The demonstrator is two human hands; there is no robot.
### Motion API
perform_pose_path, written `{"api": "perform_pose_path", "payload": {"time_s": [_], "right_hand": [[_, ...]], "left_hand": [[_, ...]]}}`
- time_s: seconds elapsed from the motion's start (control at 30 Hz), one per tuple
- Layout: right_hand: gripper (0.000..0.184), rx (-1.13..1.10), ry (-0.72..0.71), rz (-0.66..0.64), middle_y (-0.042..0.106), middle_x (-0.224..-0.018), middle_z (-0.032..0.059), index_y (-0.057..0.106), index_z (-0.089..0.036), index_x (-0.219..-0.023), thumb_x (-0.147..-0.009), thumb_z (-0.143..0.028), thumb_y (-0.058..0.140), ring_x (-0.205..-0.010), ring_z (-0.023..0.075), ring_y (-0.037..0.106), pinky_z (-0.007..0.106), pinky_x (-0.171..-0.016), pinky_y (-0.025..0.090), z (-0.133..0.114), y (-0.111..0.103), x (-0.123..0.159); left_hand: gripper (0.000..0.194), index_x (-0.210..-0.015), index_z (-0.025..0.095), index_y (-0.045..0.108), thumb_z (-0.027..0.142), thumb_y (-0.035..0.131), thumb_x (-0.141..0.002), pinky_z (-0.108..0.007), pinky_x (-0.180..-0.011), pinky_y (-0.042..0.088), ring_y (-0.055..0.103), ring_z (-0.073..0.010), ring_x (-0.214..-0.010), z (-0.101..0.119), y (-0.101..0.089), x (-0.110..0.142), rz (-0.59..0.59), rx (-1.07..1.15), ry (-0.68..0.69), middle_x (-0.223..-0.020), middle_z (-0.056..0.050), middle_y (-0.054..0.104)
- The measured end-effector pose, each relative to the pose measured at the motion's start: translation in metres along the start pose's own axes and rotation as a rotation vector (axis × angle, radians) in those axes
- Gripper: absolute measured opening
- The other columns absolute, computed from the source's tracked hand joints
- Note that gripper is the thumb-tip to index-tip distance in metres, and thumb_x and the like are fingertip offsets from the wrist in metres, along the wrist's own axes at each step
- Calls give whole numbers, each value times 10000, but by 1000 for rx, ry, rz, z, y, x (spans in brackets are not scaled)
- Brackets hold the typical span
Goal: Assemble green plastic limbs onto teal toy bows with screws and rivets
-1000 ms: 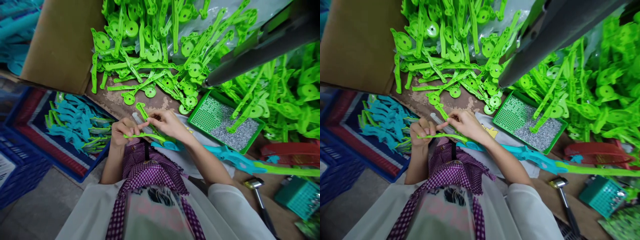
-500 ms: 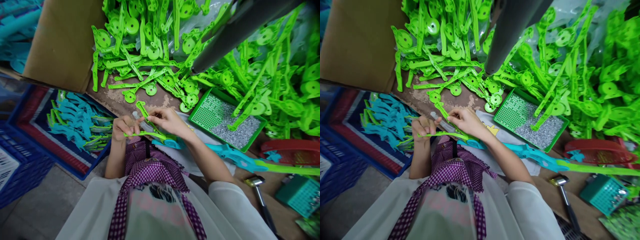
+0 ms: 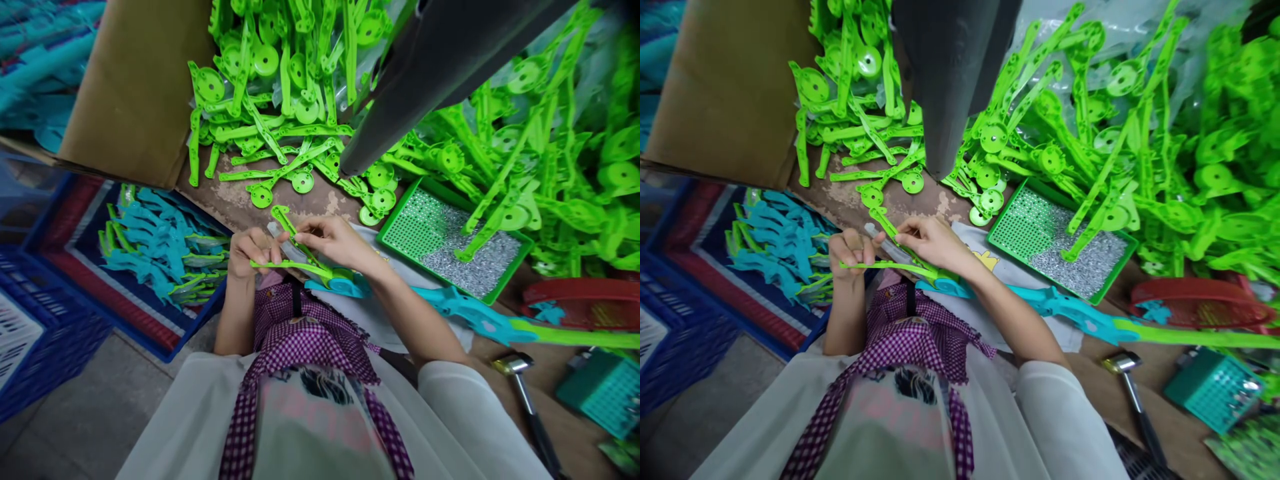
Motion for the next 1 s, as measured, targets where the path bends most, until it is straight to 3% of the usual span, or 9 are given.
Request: {"api": "perform_pose_path", "payload": {"time_s": [0.17, 0.37, 0.53, 0.73, 1.0], "right_hand": [[292, -18, -6, -3, 696, -797, 25, 755, -116, -999, -897, -359, 628, -664, 108, 486, 265, -679, 339, -2, 0, 1], [299, -15, -27, -2, 644, -715, -2, 749, -119, -970, -897, -380, 624, -640, 106, 456, 264, -665, 326, 0, 0, 0], [302, -38, -28, -1, 683, -793, 23, 748, -114, -966, -894, -376, 617, -689, 117, 502, 270, -684, 337, 0, -1, -1], [304, -23, -34, -6, 685, -795, 24, 751, -111, -962, -890, -377, 623, -693, 115, 498, 272, -698, 337, 1, -1, -3], [270, -24, -71, -71, 691, -827, 32, 728, -107, -982, -900, -340, 617, -723, 120, 520, 271, -718, 351, 0, -1, -6]], "left_hand": [[565, -435, 202, 511, 527, 962, -537, -418, -817, 655, 515, -82, -374, 1, 0, 1, -7, 50, 43, -440, 78, 470], [766, -333, 188, 337, 617, 971, -348, -419, -791, 661, 417, -68, -307, -6, -3, 1, 116, 16, -106, -339, 99, 313], [776, -329, 192, 333, 646, 961, -307, -431, -811, 652, 401, -66, -317, -11, -5, 0, 126, 12, -120, -332, 107, 269], [651, -372, 201, 431, 546, 979, -442, -381, -819, 646, 407, -54, -333, -10, -2, -3, 55, 103, 6, -379, 107, 302], [834, -337, 187, 262, 656, 952, -334, -357, -747, 652, 339, -50, -307, -17, -10, -4, 149, 22, -47, -341, 108, 210]]}}
Point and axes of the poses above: each hand's wrist, its own x-axis away from the middle knuckle, its own y-axis out of the palm, z = x × y, the point moved 5 cm from there along -x, towards the middle knuckle
